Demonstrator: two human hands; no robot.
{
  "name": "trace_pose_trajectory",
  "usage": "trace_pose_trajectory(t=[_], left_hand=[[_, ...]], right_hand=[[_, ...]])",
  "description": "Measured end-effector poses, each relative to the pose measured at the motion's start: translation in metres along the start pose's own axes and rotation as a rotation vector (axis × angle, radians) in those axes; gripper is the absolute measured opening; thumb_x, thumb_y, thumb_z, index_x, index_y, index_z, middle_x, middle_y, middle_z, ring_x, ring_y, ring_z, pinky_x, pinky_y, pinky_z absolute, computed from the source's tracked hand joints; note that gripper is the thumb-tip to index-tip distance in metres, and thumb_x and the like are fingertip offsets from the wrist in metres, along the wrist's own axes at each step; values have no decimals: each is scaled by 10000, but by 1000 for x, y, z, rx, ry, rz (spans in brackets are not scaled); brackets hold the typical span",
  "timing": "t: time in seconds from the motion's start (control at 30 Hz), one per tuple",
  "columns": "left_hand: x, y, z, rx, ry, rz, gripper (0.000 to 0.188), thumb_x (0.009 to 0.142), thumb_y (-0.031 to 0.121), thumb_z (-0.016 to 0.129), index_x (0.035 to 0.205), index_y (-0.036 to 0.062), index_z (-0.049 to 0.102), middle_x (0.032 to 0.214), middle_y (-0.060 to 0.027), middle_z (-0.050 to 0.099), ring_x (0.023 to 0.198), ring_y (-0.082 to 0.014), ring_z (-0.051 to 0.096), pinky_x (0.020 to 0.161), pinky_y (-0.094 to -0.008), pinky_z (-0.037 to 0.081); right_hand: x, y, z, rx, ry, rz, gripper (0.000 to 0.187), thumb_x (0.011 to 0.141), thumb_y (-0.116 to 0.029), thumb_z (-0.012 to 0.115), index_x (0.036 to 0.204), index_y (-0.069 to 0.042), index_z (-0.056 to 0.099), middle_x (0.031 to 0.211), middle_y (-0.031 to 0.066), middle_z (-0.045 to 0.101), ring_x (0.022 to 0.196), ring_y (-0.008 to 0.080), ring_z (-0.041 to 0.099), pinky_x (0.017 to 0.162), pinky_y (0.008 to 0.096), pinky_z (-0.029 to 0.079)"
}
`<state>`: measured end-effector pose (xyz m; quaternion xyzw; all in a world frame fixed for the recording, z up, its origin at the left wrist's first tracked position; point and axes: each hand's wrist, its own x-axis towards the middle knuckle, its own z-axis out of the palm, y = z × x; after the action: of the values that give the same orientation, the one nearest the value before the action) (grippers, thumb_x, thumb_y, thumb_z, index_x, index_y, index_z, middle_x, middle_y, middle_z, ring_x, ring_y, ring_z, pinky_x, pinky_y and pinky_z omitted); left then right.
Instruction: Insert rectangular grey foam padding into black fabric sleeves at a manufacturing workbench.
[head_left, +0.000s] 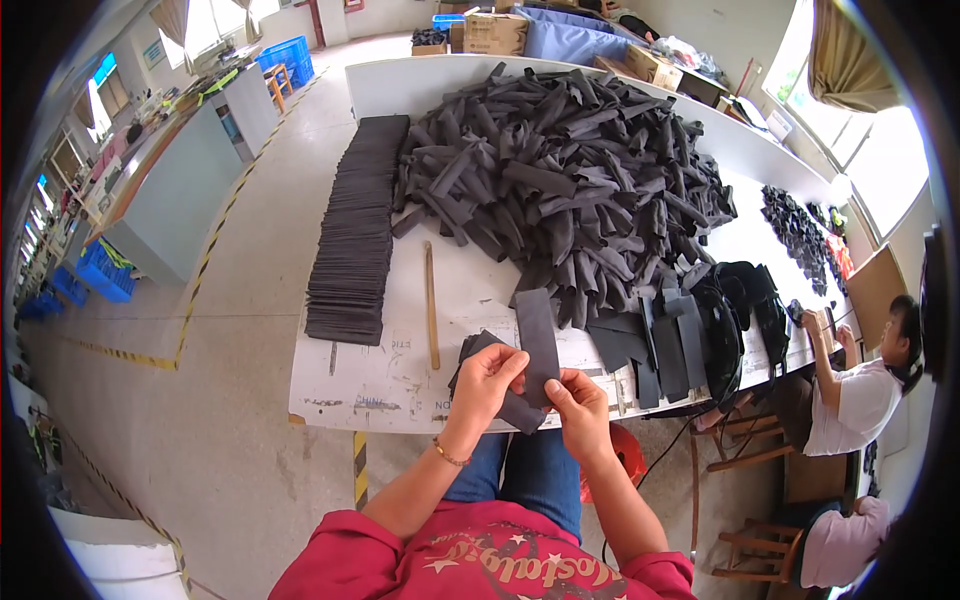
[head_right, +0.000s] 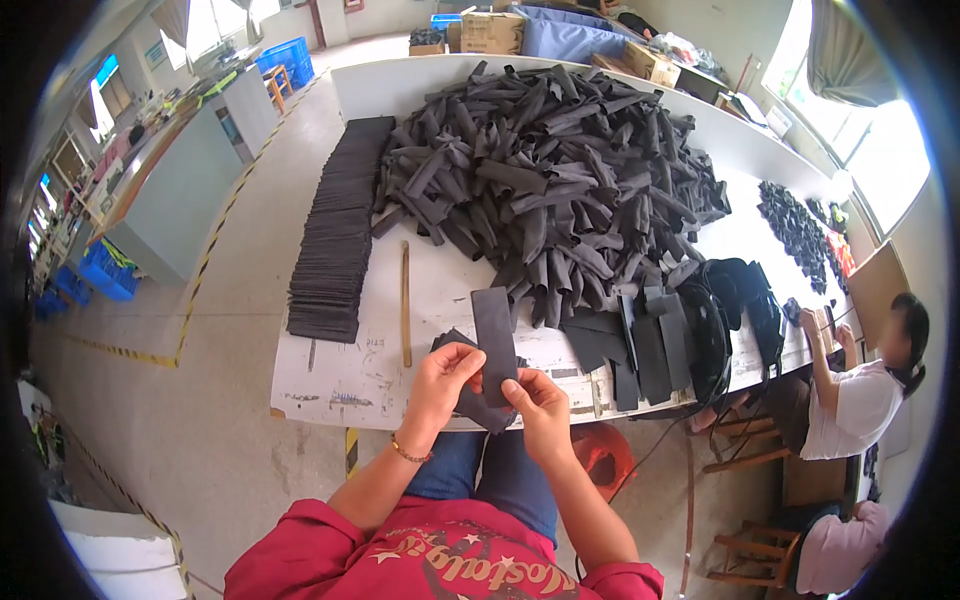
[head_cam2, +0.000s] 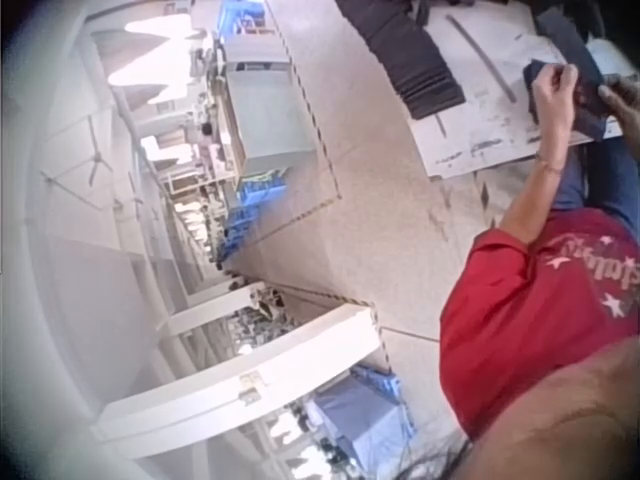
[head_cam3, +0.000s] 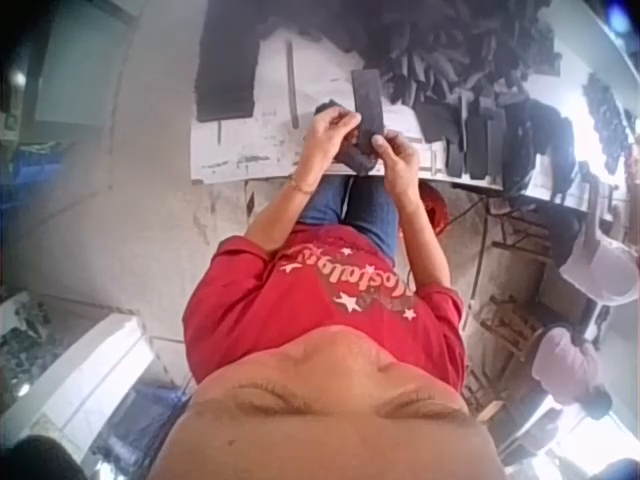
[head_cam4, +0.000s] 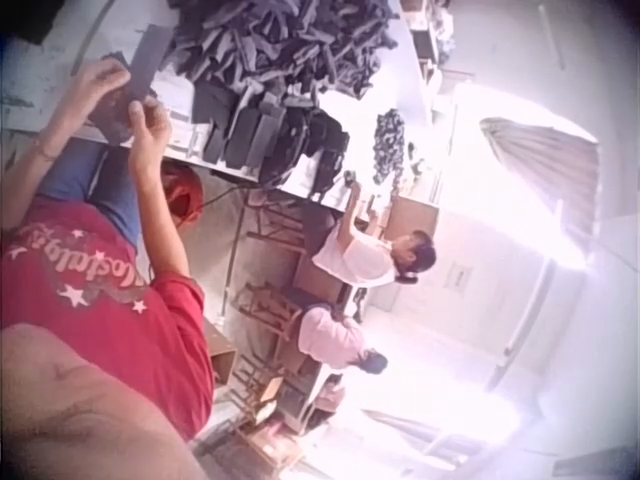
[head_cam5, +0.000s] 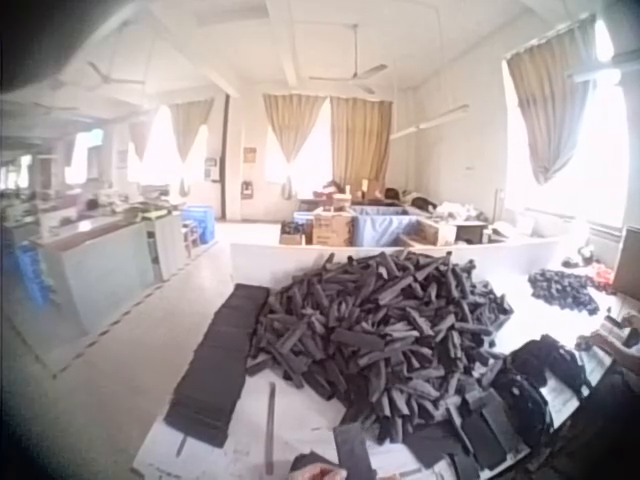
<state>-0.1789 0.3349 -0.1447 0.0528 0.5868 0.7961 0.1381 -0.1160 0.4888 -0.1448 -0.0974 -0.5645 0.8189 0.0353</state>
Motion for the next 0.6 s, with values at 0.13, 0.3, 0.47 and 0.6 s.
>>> trace_pose_trajectory(t=[0.13,0.3,0.47,0.6], left_hand=[[-1,1,0,-150,-39,-45,195,942,186,632,923,-9,636,773,-31,638,671,-107,601,645,-246,504],[5,-3,1,-232,47,-41,210,944,188,631,959,-21,638,792,-36,647,684,-94,595,649,-228,486],[15,4,-5,-296,59,35,194,925,158,657,963,-31,637,828,-39,660,698,-98,609,657,-242,499],[16,-4,-10,-350,122,55,158,920,127,655,965,-24,641,840,-50,667,700,-114,627,650,-250,522]], right_hand=[[0,-3,0,-25,11,9,192,908,-138,673,1030,8,645,905,22,668,786,81,599,692,229,478],[0,-4,1,-44,-20,40,191,916,-146,661,1031,6,648,901,20,666,785,81,600,696,227,478],[2,-1,-4,-83,-78,66,154,936,-97,620,1054,1,620,932,35,661,793,91,613,701,244,500],[1,-13,11,81,5,89,205,929,-135,633,1048,29,605,881,59,663,774,115,632,697,257,513]])
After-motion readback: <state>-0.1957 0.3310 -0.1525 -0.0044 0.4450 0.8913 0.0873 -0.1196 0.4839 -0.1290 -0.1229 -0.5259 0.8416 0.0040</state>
